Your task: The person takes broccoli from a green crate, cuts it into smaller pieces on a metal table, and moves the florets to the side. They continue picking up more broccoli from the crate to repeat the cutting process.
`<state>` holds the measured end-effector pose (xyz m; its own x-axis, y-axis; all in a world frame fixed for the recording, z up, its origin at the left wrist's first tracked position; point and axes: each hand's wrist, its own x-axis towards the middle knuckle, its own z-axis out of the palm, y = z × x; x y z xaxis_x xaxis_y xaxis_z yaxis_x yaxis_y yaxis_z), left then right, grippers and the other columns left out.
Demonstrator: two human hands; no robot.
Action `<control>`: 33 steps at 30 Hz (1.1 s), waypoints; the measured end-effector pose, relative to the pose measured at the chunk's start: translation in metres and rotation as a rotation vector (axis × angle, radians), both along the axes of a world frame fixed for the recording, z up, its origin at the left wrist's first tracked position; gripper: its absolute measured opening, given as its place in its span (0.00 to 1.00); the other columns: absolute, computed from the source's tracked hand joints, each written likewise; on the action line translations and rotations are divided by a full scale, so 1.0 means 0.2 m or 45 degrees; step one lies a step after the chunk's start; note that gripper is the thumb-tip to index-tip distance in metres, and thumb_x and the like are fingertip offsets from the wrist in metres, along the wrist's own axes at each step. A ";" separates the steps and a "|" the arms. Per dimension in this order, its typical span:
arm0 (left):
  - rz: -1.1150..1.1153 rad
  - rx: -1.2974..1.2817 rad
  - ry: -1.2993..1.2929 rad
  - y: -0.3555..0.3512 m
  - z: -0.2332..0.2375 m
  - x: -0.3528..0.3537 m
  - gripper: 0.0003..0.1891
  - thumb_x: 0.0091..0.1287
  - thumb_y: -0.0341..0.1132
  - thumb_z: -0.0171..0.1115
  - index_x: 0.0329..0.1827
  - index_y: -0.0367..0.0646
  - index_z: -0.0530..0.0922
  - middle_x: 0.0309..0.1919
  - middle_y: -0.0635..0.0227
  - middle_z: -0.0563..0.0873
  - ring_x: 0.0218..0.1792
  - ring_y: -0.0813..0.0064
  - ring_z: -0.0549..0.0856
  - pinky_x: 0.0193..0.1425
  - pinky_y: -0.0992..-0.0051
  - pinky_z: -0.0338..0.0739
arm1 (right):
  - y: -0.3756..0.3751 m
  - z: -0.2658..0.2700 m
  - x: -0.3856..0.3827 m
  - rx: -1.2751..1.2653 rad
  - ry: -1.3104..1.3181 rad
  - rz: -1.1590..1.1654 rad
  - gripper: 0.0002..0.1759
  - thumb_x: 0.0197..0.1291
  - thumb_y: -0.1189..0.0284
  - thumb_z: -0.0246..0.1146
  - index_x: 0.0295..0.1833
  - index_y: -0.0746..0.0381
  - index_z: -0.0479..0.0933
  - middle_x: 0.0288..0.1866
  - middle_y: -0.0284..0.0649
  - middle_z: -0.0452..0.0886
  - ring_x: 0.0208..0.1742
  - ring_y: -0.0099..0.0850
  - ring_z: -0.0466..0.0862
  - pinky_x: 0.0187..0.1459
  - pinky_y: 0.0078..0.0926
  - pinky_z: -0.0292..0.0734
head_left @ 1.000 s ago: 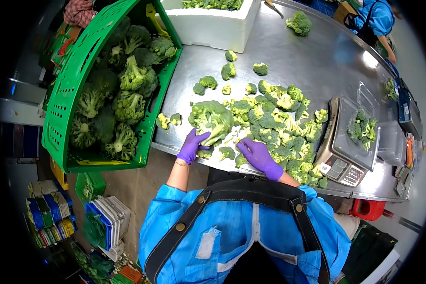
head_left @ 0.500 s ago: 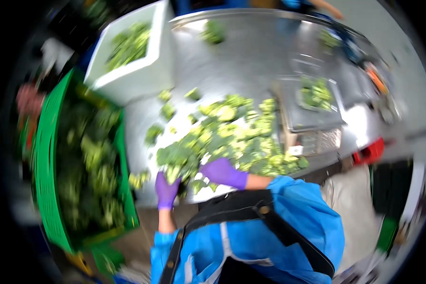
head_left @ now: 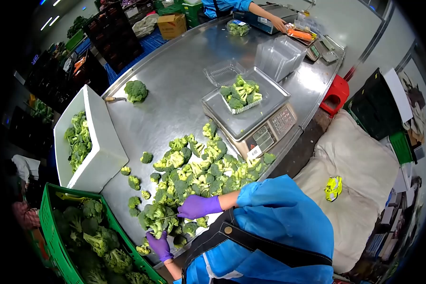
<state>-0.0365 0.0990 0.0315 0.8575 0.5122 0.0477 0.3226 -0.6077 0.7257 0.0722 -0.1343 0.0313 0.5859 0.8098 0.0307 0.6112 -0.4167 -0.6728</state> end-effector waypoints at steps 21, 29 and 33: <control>-0.080 0.445 0.020 -0.20 0.16 0.00 0.23 0.41 0.31 0.70 0.40 0.41 0.70 0.35 0.57 0.75 0.40 0.54 0.75 0.42 0.63 0.71 | 0.09 0.10 0.00 -0.016 -0.094 0.062 0.16 0.61 0.58 0.54 0.30 0.59 0.73 0.19 0.43 0.76 0.22 0.44 0.78 0.24 0.40 0.71; -0.107 0.448 0.067 -0.20 0.18 0.02 0.21 0.40 0.29 0.67 0.40 0.40 0.71 0.37 0.59 0.75 0.41 0.56 0.74 0.43 0.62 0.71 | 0.10 0.09 0.03 -0.122 -0.243 0.102 0.15 0.61 0.60 0.54 0.29 0.59 0.74 0.17 0.42 0.75 0.19 0.43 0.77 0.22 0.40 0.71; -0.200 0.551 0.081 -0.22 0.18 0.03 0.21 0.40 0.29 0.66 0.39 0.39 0.71 0.36 0.58 0.75 0.41 0.56 0.74 0.43 0.63 0.70 | 0.17 0.06 0.01 -0.042 -0.257 0.044 0.15 0.62 0.60 0.53 0.29 0.60 0.74 0.16 0.43 0.75 0.18 0.43 0.77 0.22 0.40 0.71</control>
